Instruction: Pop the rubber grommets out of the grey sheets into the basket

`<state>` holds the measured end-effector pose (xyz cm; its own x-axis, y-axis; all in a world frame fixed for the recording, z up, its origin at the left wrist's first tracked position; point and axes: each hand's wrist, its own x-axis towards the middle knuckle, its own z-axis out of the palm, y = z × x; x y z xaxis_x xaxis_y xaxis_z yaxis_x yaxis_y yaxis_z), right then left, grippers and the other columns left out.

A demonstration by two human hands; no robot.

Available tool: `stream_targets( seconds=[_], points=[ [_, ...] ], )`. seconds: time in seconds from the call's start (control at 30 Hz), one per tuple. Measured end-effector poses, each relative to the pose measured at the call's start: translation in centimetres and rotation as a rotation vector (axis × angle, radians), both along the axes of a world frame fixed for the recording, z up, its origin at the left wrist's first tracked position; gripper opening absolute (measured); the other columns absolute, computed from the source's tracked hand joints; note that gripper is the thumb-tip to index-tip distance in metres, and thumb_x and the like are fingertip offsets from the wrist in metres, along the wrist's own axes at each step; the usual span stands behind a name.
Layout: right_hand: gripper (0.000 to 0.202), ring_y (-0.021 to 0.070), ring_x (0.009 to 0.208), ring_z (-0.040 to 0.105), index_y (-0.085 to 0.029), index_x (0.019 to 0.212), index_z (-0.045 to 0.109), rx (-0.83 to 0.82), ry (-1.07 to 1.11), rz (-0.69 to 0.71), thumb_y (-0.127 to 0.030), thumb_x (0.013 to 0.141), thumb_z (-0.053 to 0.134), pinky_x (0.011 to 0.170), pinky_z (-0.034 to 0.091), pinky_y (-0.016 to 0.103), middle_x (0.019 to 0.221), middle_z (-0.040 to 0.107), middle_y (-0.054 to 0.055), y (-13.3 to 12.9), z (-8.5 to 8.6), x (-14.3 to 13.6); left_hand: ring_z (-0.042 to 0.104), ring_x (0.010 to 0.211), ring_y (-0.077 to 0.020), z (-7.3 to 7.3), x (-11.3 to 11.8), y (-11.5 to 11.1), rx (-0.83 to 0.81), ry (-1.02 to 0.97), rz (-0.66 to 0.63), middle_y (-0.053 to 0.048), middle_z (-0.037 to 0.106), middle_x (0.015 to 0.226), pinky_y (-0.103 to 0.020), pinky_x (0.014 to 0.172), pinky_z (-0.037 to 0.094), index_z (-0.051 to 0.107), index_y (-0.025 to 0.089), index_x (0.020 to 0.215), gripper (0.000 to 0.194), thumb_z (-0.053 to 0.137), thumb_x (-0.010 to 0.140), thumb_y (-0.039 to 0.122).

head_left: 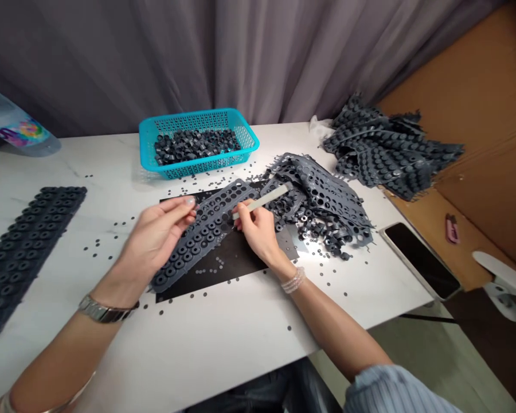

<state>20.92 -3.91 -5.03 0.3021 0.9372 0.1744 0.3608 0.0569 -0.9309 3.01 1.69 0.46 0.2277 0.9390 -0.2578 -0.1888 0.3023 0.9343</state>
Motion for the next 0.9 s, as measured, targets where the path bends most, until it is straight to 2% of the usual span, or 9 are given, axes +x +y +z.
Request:
stream_targets(
  seconds=[0.1,0.2,0.33,0.47,0.6,0.7,0.8,0.87,0.9],
  points=[
    [0.036,0.011,0.051,0.053,-0.018,0.081,0.061,0.029,0.206,-0.106,-0.045,0.095,0.043,0.053,0.041,0.022,0.061,0.058,-0.002,0.3,0.0,0.7,0.063,0.078,-0.0073,-0.8,0.7,0.3,-0.236,-0.154,-0.132,-0.003,0.069,0.084,-0.016,0.077,0.054,0.071,0.013,0.082,0.004,0.068,0.08,0.011],
    [0.034,0.01,0.05,0.052,-0.018,0.081,0.061,0.058,0.286,-0.155,-0.045,0.094,0.047,0.051,0.041,0.022,0.061,0.058,-0.002,0.5,0.0,1.2,0.065,0.077,-0.0069,-0.9,1.2,0.2,-0.352,-0.219,-0.11,-0.005,0.069,0.083,-0.013,0.076,0.055,0.071,0.012,0.08,0.012,0.062,0.084,0.006],
    [0.034,0.0102,0.049,0.052,-0.017,0.08,0.062,0.051,0.306,-0.162,-0.046,0.093,0.049,0.05,0.041,0.022,0.06,0.058,-0.001,0.4,0.1,1.2,0.065,0.073,-0.0058,-0.2,1.3,-0.1,-0.446,-0.241,-0.059,-0.007,0.07,0.083,-0.011,0.073,0.056,0.068,0.012,0.075,0.015,0.06,0.086,0.005],
    [0.034,0.0106,0.05,0.052,-0.017,0.079,0.063,0.055,0.297,-0.152,-0.046,0.092,0.051,0.05,0.041,0.023,0.06,0.058,-0.001,0.2,0.5,0.9,0.066,0.076,-0.0066,0.0,0.9,-0.5,-0.451,-0.246,-0.068,-0.008,0.07,0.085,-0.012,0.075,0.057,0.068,0.012,0.078,0.012,0.061,0.086,0.007],
    [0.033,0.0109,0.051,0.052,-0.018,0.082,0.061,0.119,0.288,-0.208,-0.046,0.093,0.048,0.05,0.042,0.023,0.062,0.059,-0.001,0.2,1.1,1.3,0.068,0.084,-0.0101,-0.8,1.3,-0.7,-0.339,-0.143,-0.114,-0.008,0.072,0.092,-0.018,0.083,0.057,0.068,0.014,0.079,0.008,0.064,0.085,0.012],
    [0.031,0.0106,0.051,0.051,-0.02,0.086,0.058,0.227,0.307,-0.322,-0.047,0.094,0.046,0.048,0.041,0.023,0.065,0.058,-0.001,0.3,1.8,2.3,0.069,0.089,-0.0122,-0.7,4.0,-0.5,-0.174,-0.075,-0.161,-0.008,0.073,0.094,-0.023,0.088,0.055,0.07,0.014,0.091,0.009,0.063,0.086,0.013],
    [0.028,0.0099,0.051,0.05,-0.022,0.091,0.054,0.346,0.339,-0.464,-0.048,0.094,0.043,0.045,0.04,0.022,0.069,0.057,-0.001,0.2,2.5,3.4,0.07,0.091,-0.0147,0.7,7.5,0.1,0.043,0.018,-0.326,-0.012,0.071,0.111,-0.029,0.087,0.056,0.064,0.015,0.12,0.031,0.057,0.089,0.015],
    [0.028,0.0098,0.052,0.051,-0.023,0.094,0.053,0.398,0.339,-0.53,-0.048,0.095,0.041,0.044,0.04,0.021,0.072,0.056,-0.001,0.1,2.8,4.0,0.068,0.099,-0.0183,1.8,8.4,0.9,0.261,0.148,-0.422,-0.013,0.064,0.129,-0.032,0.084,0.056,0.059,0.019,0.13,0.04,0.053,0.09,0.016],
    [0.028,0.0099,0.054,0.052,-0.023,0.096,0.053,0.4,0.328,-0.539,-0.048,0.095,0.041,0.045,0.041,0.021,0.074,0.056,-0.001,0.1,2.8,4.1,0.067,0.103,-0.0197,2.2,8.2,1.3,0.388,0.242,-0.426,-0.012,0.062,0.133,-0.032,0.084,0.056,0.059,0.02,0.13,0.042,0.052,0.09,0.016]
  ],
)
